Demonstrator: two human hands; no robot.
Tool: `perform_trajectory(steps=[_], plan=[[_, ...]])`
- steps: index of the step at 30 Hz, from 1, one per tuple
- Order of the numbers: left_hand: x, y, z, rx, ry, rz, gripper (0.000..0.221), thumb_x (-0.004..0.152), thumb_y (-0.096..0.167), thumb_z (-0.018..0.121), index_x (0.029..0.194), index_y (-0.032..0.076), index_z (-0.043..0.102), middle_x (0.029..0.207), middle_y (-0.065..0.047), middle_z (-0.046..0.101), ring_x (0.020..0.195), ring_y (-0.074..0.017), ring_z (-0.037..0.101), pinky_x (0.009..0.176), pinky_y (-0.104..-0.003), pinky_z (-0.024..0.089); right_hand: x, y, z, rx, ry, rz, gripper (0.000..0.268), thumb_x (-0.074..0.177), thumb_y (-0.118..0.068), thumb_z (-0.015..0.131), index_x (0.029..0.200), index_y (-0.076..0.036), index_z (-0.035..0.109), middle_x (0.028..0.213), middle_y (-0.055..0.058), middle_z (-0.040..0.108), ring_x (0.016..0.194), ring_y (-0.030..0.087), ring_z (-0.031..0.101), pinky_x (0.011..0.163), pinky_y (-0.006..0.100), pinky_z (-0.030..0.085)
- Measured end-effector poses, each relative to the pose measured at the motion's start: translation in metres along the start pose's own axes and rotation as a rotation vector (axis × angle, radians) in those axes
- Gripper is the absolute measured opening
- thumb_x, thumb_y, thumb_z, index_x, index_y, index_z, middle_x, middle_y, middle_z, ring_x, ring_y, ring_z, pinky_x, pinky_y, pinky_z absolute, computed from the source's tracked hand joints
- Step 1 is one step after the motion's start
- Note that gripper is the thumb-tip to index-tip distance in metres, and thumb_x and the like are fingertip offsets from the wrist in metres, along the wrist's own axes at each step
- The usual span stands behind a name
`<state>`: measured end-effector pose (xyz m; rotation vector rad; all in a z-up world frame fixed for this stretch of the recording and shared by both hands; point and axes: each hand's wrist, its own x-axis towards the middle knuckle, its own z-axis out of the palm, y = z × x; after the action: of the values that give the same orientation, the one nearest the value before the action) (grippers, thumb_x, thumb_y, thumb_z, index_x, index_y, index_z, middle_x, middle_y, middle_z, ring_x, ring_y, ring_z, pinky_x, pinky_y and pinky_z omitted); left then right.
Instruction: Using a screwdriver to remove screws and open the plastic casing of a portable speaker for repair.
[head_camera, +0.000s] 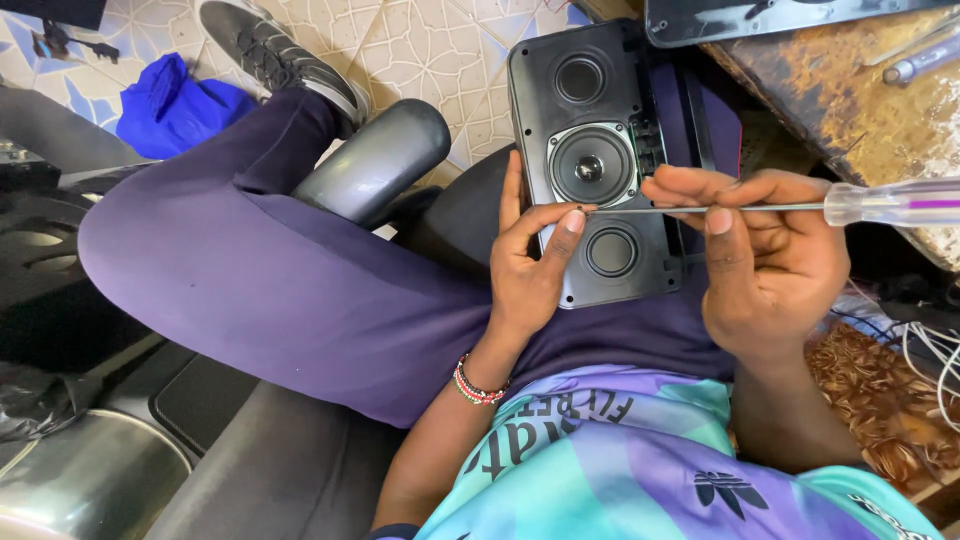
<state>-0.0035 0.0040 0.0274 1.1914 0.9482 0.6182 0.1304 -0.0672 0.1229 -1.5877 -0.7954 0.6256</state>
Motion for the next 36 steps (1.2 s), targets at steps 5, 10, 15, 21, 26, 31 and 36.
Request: perform_trajectory(steps=[5,10,15,21,26,31,36], plan=[[0.0,0.002,-0.001,-0.007,-0.009,-0.002,0.026,0.1,0.033,0.063,0.102,0.011,0.076,0.16,-0.024,0.044,0.159,-0.0129,0.02,0.124,-0.031,0.034,-0.003,0.018,-0.01,0.079,0.146,-0.059,0.023,0.11,-0.02,0.053,0.117,-0.002,0.04,0.083,0.028,0.058,0.07,0.036,0.066,0.069,0.044,0.061],[0.0,-0.002,-0.001,0.02,-0.012,0.016,0.025,0.099,0.035,0.064,0.101,0.013,0.076,0.166,-0.028,0.033,0.158,-0.0134,0.022,0.123,-0.031,0.031,0.008,0.017,-0.022,-0.331,-0.11,0.149,0.026,0.108,-0.026,0.052,0.119,-0.005,0.064,0.073,0.005,0.05,0.054,0.014,0.039,0.056,0.029,0.029],[-0.001,-0.016,-0.002,0.038,0.004,0.02,0.018,0.096,0.031,0.069,0.099,0.014,0.074,0.17,-0.025,0.025,0.155,-0.0152,0.03,0.127,-0.034,0.026,0.02,0.03,-0.006,-0.759,-0.576,-0.024,0.041,0.096,-0.026,0.07,0.135,-0.013,0.066,0.098,0.006,0.077,0.071,0.031,0.069,0.065,0.041,0.05],[0.0,-0.025,-0.001,-0.113,0.025,0.02,0.02,0.093,0.024,0.078,0.105,0.009,0.076,0.17,-0.023,0.021,0.153,-0.0396,0.031,0.127,-0.051,0.021,0.032,0.03,-0.003,-0.673,-0.565,-0.082,0.028,0.093,-0.013,0.07,0.12,-0.005,0.073,0.067,0.021,0.064,0.069,0.044,0.067,0.055,0.055,0.051],[-0.001,-0.016,-0.001,-0.143,0.041,-0.011,0.018,0.092,0.024,0.079,0.102,0.009,0.076,0.171,-0.023,0.02,0.152,-0.0387,0.034,0.127,-0.051,0.022,0.021,0.057,-0.012,-0.641,-0.506,-0.005,0.02,0.094,-0.019,0.073,0.111,-0.009,0.074,0.083,0.019,0.071,0.086,0.043,0.07,0.067,0.05,0.056],[0.0,-0.02,-0.002,-0.154,0.041,-0.022,0.019,0.091,0.025,0.08,0.101,0.01,0.077,0.171,-0.023,0.021,0.151,-0.0393,0.036,0.127,-0.051,0.023,0.021,0.064,-0.014,-0.618,-0.508,0.011,0.013,0.095,-0.02,0.072,0.105,-0.011,0.073,0.072,0.016,0.065,0.079,0.042,0.069,0.064,0.049,0.053],[0.0,-0.02,-0.003,-0.147,0.034,-0.027,0.018,0.092,0.028,0.08,0.098,0.011,0.077,0.17,-0.022,0.022,0.151,-0.0397,0.035,0.127,-0.051,0.023,0.021,0.063,-0.01,-0.566,-0.509,0.096,0.008,0.094,-0.02,0.072,0.1,-0.014,0.073,0.052,0.009,0.051,0.059,0.033,0.064,0.056,0.044,0.049]])
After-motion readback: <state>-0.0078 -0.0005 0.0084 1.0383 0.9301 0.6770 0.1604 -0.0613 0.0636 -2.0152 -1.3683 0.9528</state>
